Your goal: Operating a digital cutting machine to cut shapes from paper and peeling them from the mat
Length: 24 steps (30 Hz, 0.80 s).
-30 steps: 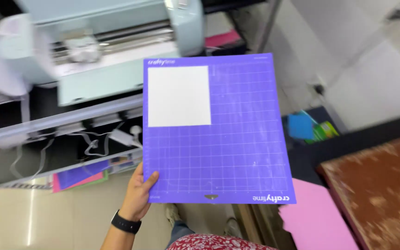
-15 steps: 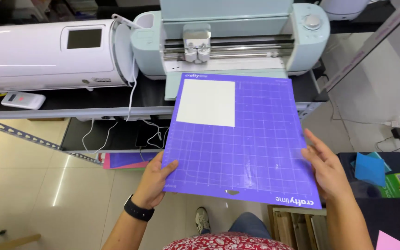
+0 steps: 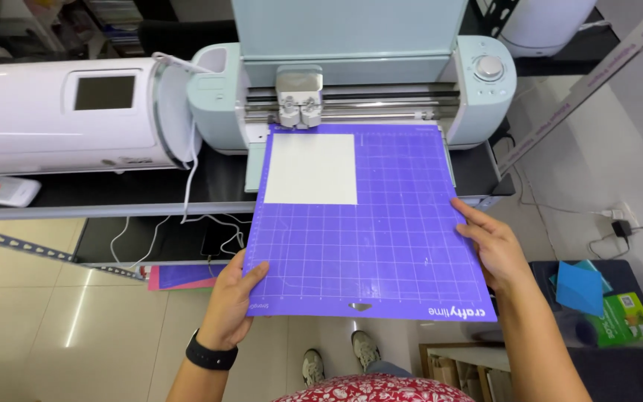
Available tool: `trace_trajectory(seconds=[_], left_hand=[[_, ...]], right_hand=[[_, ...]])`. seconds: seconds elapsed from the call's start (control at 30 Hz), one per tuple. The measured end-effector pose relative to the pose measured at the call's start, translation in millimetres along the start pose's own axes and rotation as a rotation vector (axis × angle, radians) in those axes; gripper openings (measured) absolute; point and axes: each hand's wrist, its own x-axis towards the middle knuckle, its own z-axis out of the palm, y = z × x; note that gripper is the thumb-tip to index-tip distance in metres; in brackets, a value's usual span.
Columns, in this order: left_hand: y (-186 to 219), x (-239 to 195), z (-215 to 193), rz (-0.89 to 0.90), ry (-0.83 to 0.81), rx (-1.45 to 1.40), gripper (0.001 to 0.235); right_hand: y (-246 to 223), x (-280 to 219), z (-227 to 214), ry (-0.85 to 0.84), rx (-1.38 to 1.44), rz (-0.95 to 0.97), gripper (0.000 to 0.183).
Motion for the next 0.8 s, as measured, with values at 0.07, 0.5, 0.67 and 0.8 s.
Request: trace_trajectory(seconds=[0.07, 0.5, 0.67, 0.8], left_hand=[[-3.9, 1.1, 11.2, -0.021, 0.038, -0.033, 0.049], [-22.1, 12.6, 14.5, -0.127, 0.166, -0.068, 0.042], [-28.6, 15.6, 13.0, -0.119, 0.17, -0.109, 0.048], [-28.0, 18.0, 12.4, -0.098, 0.139, -0.099, 0.047]], right_hand=[[-0.3, 16.7, -7.5, -0.017, -0.029, -0.011, 0.055], [-104.6, 116.8, 8.7, 0.253, -1.426, -0.474, 0.087], [-93.7, 123.4, 7.9, 0.203, -1.274, -0.523, 0.088], [-98.0, 101.9, 6.1, 0.064, -1.081, -0.476, 0.097]])
